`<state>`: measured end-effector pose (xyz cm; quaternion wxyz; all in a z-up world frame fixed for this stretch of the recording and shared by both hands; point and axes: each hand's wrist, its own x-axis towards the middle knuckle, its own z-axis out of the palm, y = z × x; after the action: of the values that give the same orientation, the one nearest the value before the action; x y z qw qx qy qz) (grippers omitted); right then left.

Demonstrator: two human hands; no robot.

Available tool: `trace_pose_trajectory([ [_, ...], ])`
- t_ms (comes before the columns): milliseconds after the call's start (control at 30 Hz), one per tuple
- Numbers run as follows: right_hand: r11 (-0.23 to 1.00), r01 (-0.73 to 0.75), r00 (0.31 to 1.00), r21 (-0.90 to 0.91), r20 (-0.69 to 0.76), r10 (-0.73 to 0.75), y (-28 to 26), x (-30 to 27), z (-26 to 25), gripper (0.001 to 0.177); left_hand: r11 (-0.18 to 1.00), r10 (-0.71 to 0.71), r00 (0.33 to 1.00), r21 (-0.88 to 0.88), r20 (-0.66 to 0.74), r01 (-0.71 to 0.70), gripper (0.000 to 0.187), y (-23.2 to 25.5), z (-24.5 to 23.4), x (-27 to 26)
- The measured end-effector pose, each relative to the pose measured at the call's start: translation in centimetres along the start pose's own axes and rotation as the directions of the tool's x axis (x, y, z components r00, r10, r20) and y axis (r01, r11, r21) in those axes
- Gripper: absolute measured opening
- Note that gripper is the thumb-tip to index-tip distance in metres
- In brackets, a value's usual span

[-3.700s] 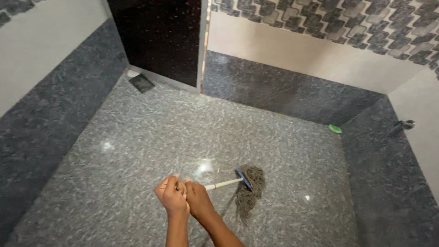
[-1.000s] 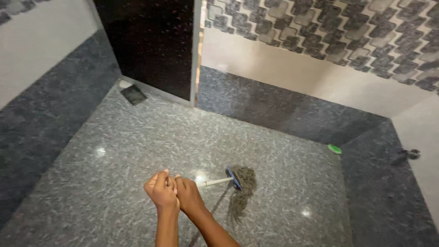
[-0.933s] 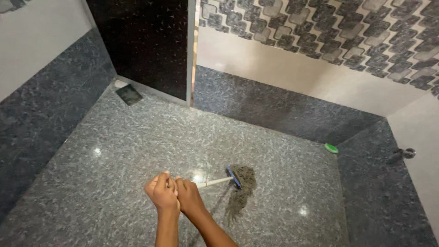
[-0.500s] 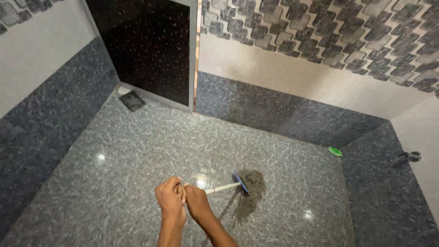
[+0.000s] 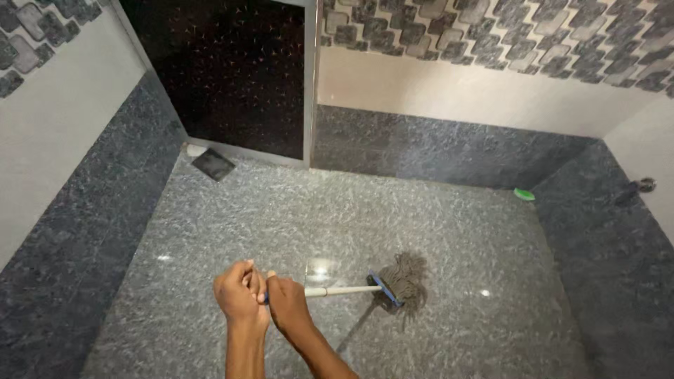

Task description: The person mops a tiled floor in a bathroom using a string mop. They move the mop back and forth across the floor surface, covering the area near the walls and a white bucket.

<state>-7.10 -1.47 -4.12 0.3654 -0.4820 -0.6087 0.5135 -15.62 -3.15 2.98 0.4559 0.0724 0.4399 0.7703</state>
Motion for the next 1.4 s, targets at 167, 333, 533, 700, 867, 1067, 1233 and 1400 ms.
trace_pose_trajectory([
  [167, 0.966, -0.163, 0.986, -0.199, -0.013, 0.164, 0.4, 0.7, 2.7, 0.051, 0.999, -0.051, 0.996, 0.002, -0.076, 0.051, 0.038, 0.6, -1.9, 2.2],
  [333, 0.977, -0.083, 0.997, -0.195, -0.009, 0.082, 2.7, 0.9, 2.9, 0.053, 1.000, -0.005, 0.999, 0.013, -0.035, 0.006, 0.040, -2.5, -3.5, 3.5],
  [533, 0.955, -0.068, 0.998, -0.288, -0.024, 0.064, 2.9, 1.7, 1.4, 0.054, 0.999, 0.034, 0.999, 0.022, 0.029, -0.035, 0.041, -4.9, -3.0, 4.8],
  [700, 0.966, -0.120, 0.988, -0.230, -0.118, 0.095, 4.9, 2.2, -2.1, 0.047, 1.000, 0.012, 0.998, 0.022, 0.064, -0.013, 0.039, -7.6, 0.3, 4.1],
  [867, 0.759, 0.272, 0.946, -0.592, 0.020, -0.323, 8.5, 2.2, -7.4, 0.030, 1.000, 0.026, 0.994, 0.010, 0.106, -0.028, 0.042, -11.3, 3.8, 2.0],
  [1067, 0.930, -0.030, 0.997, -0.367, -0.074, 0.003, 8.7, 2.8, -16.1, 0.037, 0.999, -0.036, 0.996, 0.029, 0.082, 0.034, 0.040, -17.1, 10.2, -0.3],
  [1233, 0.788, 0.171, 0.958, -0.591, -0.086, -0.272, 13.0, 3.3, -26.7, 0.025, 0.996, -0.083, 0.984, 0.029, 0.157, 0.079, 0.040, -25.1, 17.3, -3.2],
  [1400, 0.700, 0.299, 0.838, -0.648, -0.172, -0.518, 18.8, 3.1, -36.5, 0.024, 0.992, -0.120, 0.969, 0.051, 0.215, 0.112, 0.040, -34.2, 22.9, -5.9],
])
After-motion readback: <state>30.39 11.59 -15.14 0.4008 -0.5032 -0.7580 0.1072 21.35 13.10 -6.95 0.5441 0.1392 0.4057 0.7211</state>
